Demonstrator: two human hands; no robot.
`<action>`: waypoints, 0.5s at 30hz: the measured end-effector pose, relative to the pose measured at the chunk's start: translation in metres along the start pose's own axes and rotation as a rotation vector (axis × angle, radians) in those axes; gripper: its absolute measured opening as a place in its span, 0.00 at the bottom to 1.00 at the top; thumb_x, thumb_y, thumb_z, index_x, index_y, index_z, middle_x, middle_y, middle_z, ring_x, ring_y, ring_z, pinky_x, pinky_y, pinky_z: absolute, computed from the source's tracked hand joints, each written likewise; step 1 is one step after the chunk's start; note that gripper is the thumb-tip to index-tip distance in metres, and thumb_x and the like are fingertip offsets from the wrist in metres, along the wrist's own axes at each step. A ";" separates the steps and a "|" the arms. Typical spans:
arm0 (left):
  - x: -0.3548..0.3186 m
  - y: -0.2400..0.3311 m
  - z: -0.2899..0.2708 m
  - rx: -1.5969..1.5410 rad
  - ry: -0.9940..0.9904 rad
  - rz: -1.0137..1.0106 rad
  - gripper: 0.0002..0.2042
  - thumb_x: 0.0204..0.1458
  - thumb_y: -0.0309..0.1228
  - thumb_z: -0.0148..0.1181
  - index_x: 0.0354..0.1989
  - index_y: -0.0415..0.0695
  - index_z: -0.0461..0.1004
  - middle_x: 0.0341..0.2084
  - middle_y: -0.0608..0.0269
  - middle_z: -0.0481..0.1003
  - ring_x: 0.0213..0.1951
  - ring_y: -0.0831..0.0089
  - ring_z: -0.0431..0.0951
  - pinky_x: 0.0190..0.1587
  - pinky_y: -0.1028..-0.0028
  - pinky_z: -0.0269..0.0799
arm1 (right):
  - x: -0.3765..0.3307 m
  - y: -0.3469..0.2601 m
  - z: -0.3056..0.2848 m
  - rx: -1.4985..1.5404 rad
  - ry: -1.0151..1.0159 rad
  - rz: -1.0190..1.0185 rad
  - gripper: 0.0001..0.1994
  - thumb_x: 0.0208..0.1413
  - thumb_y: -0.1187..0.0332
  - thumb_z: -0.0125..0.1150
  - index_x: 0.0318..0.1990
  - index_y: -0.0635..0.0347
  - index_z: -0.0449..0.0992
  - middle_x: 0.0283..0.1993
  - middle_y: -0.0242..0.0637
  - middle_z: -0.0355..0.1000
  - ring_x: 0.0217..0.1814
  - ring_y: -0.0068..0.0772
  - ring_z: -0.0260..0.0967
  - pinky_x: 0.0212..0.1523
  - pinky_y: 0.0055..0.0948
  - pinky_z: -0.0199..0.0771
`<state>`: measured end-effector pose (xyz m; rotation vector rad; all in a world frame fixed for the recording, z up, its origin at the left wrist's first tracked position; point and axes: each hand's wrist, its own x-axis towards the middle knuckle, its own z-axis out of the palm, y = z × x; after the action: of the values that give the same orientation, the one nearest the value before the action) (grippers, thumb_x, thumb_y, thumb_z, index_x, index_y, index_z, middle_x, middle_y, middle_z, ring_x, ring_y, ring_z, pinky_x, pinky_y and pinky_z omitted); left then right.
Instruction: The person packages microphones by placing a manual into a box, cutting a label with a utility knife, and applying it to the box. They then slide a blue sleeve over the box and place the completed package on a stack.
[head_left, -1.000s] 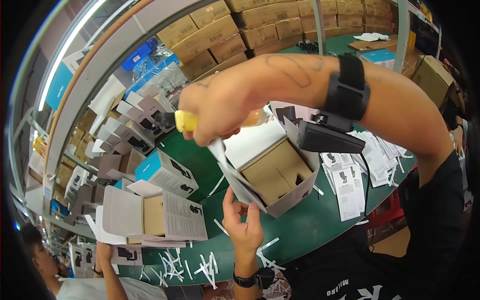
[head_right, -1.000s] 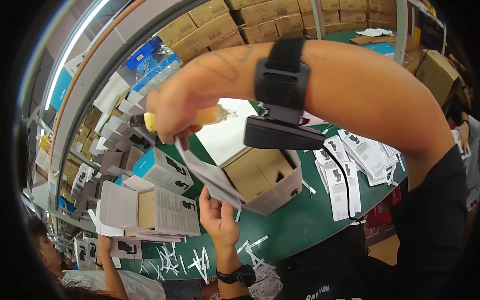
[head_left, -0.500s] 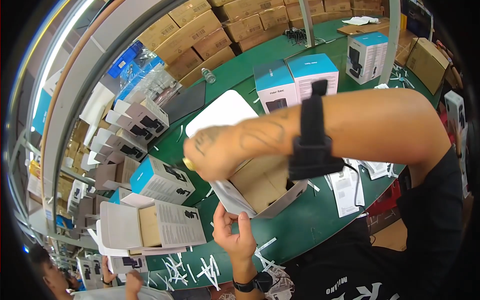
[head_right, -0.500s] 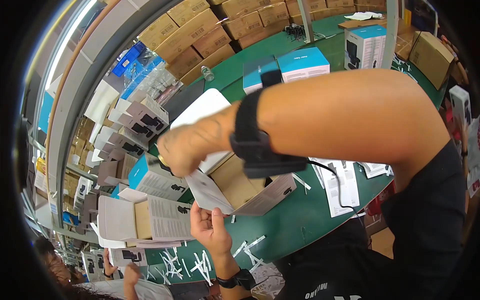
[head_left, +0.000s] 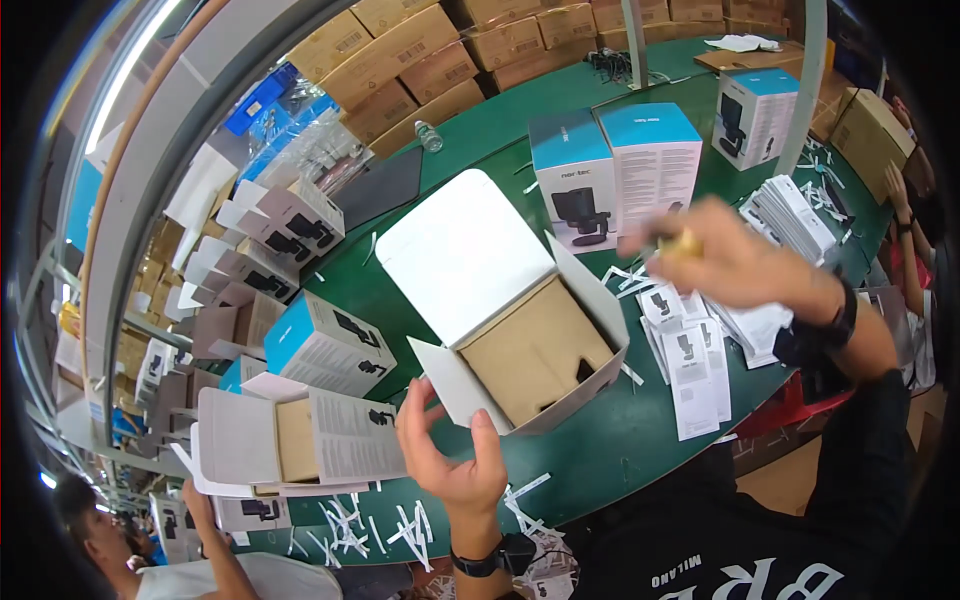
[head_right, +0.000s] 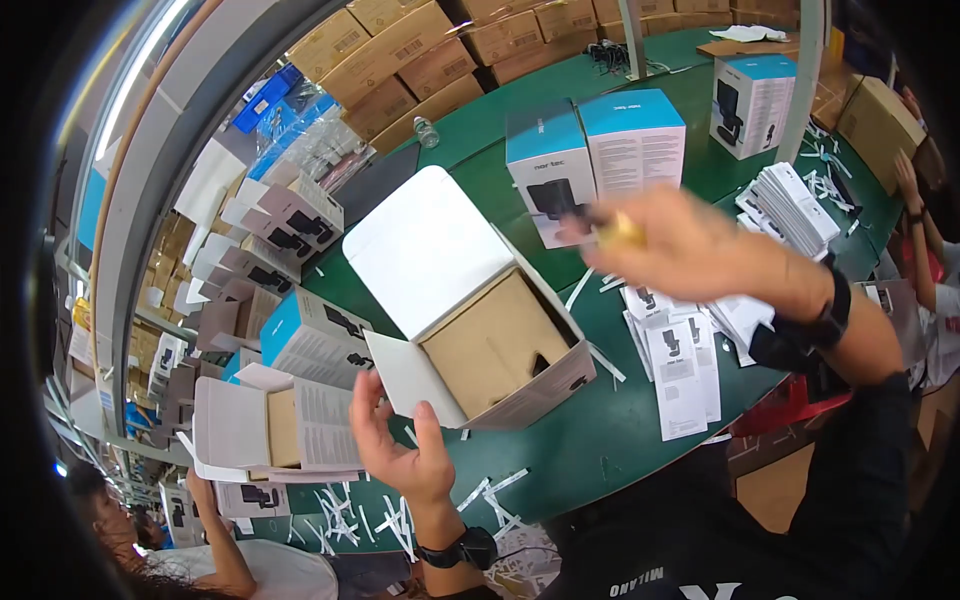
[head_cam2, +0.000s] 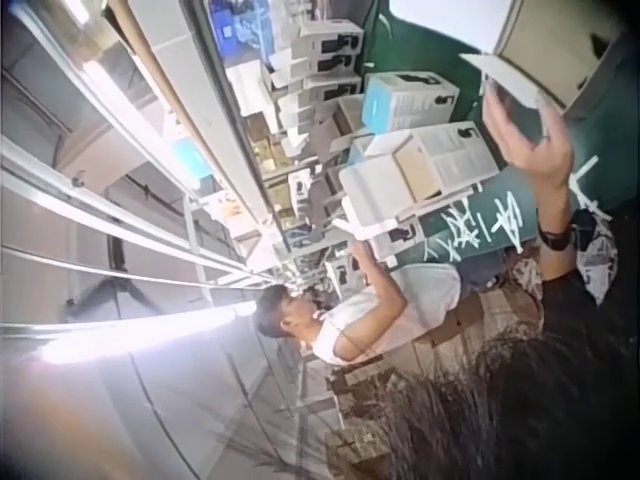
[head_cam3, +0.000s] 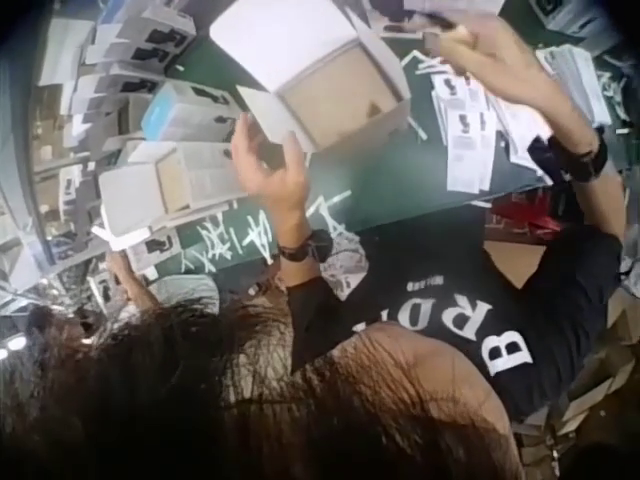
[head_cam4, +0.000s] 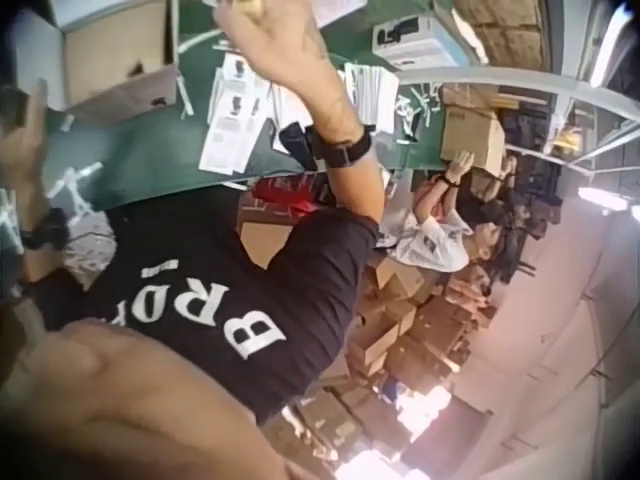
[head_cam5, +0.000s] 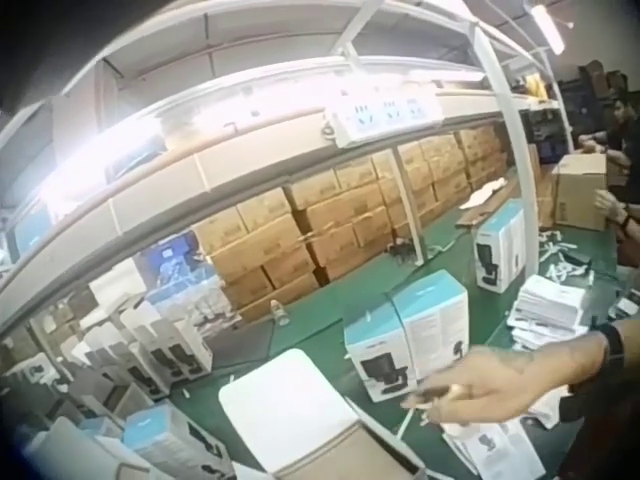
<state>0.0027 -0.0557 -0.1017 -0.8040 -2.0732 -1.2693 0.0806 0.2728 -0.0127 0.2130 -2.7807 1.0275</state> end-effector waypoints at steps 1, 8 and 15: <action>0.001 -0.002 0.004 -0.020 0.006 -0.006 0.30 0.53 0.22 0.62 0.66 0.30 0.64 0.53 0.43 0.75 0.52 0.61 0.78 0.55 0.66 0.74 | -0.014 0.019 0.016 -0.155 -0.113 0.017 0.18 0.63 0.63 0.60 0.58 0.59 0.78 0.31 0.46 0.75 0.24 0.38 0.73 0.29 0.33 0.74; 0.000 0.033 0.049 0.521 -0.405 0.348 0.35 0.49 0.40 0.71 0.63 0.31 0.69 0.58 0.36 0.72 0.59 0.39 0.74 0.60 0.49 0.70 | -0.003 0.057 0.059 0.432 0.138 0.251 0.24 0.64 0.58 0.62 0.61 0.63 0.74 0.39 0.43 0.75 0.38 0.39 0.76 0.40 0.35 0.75; 0.004 0.074 0.057 0.492 -0.483 0.241 0.37 0.51 0.50 0.70 0.62 0.33 0.71 0.61 0.34 0.70 0.62 0.35 0.71 0.62 0.46 0.68 | 0.017 0.045 0.087 0.229 0.005 0.016 0.35 0.60 0.48 0.64 0.63 0.68 0.63 0.40 0.54 0.77 0.42 0.50 0.78 0.46 0.39 0.76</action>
<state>0.0457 0.0242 -0.0783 -1.1534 -2.4186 -0.4228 0.0463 0.2487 -0.1032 0.2170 -2.6597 1.3488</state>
